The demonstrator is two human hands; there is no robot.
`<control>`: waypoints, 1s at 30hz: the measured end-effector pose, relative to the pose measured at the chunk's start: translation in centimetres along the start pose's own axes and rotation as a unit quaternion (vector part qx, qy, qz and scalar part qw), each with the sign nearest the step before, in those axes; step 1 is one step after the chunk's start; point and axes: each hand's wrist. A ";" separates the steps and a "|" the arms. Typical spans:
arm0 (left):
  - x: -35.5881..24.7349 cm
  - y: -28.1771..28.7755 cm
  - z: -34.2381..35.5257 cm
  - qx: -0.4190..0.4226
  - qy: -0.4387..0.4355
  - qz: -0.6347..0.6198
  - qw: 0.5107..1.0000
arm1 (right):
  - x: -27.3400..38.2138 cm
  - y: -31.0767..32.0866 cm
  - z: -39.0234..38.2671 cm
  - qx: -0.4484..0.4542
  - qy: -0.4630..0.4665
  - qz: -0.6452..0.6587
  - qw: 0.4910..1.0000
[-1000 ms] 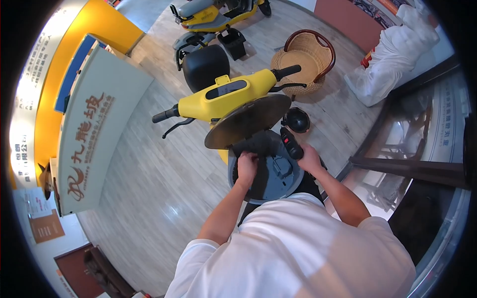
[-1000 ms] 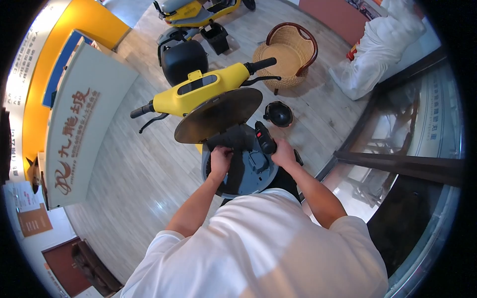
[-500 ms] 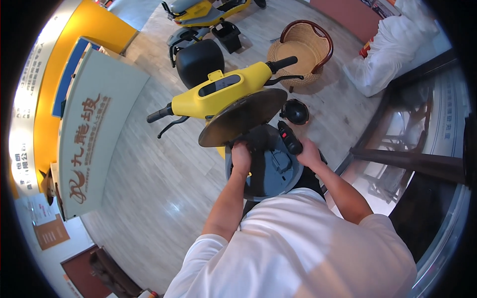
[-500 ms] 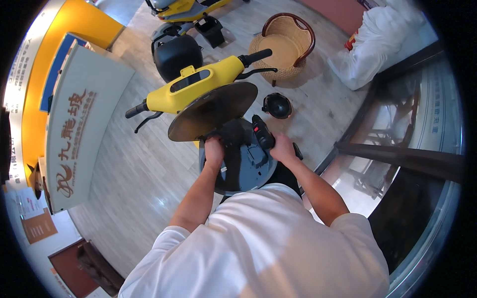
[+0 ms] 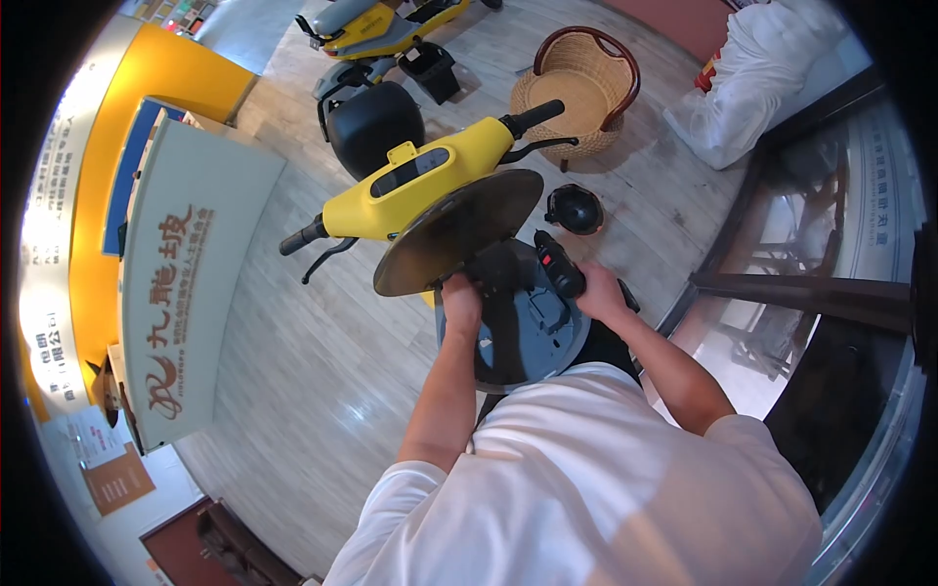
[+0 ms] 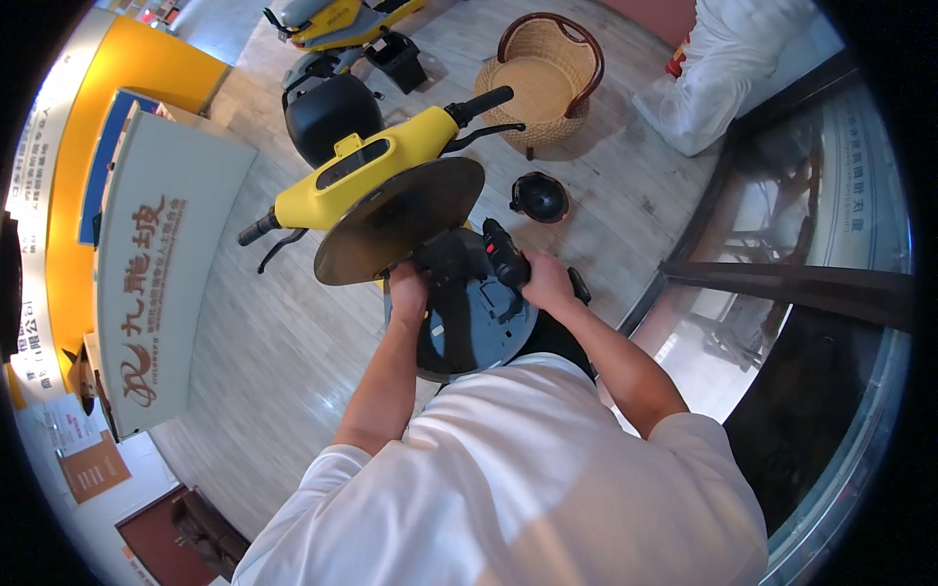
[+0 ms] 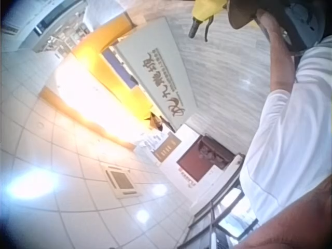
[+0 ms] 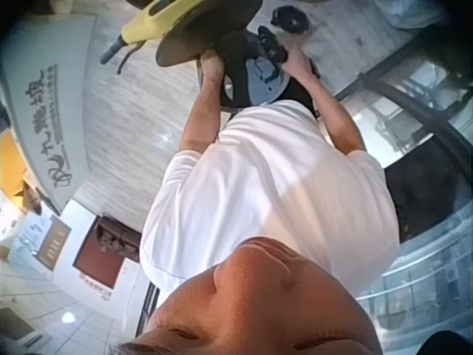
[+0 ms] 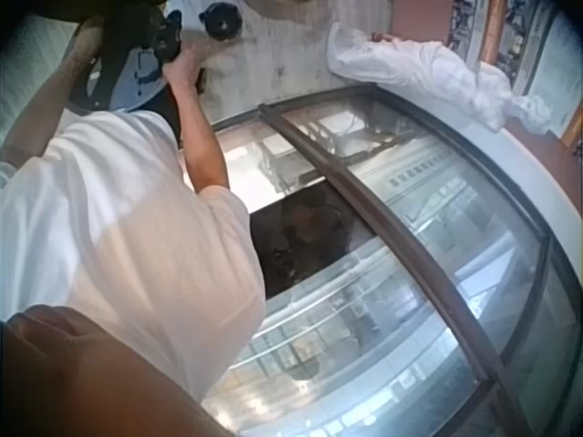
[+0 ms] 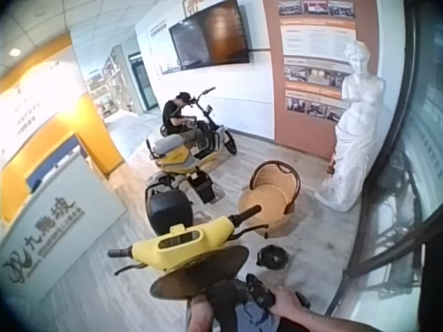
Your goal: Installing and securing a component in the seat compartment of a scooter using an electric screwdriver.
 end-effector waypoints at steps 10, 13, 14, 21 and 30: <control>0.5 0.8 0.1 0.134 -0.122 0.237 0.955 | -0.5 -0.1 0.1 0.040 -0.006 0.014 0.999; 0.6 1.1 0.7 0.129 -0.107 0.200 0.965 | -0.2 0.4 0.4 0.051 0.003 0.014 0.999; 0.3 1.1 0.9 0.131 -0.090 0.172 0.972 | -0.2 0.5 0.4 0.039 0.008 0.019 0.999; -0.1 1.4 0.3 0.090 -0.082 0.086 0.989 | 0.2 0.6 0.2 0.038 -0.001 -0.003 0.999; -1.1 2.1 0.1 0.069 -0.114 0.010 0.991 | 0.2 0.7 0.2 0.049 0.000 -0.012 0.999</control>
Point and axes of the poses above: each hand's wrist, its own z-axis towards the middle knuckle, its own y-axis out of the back of the hand, x = y × z, and after that the axes turned 14 degrees about -z, right-handed
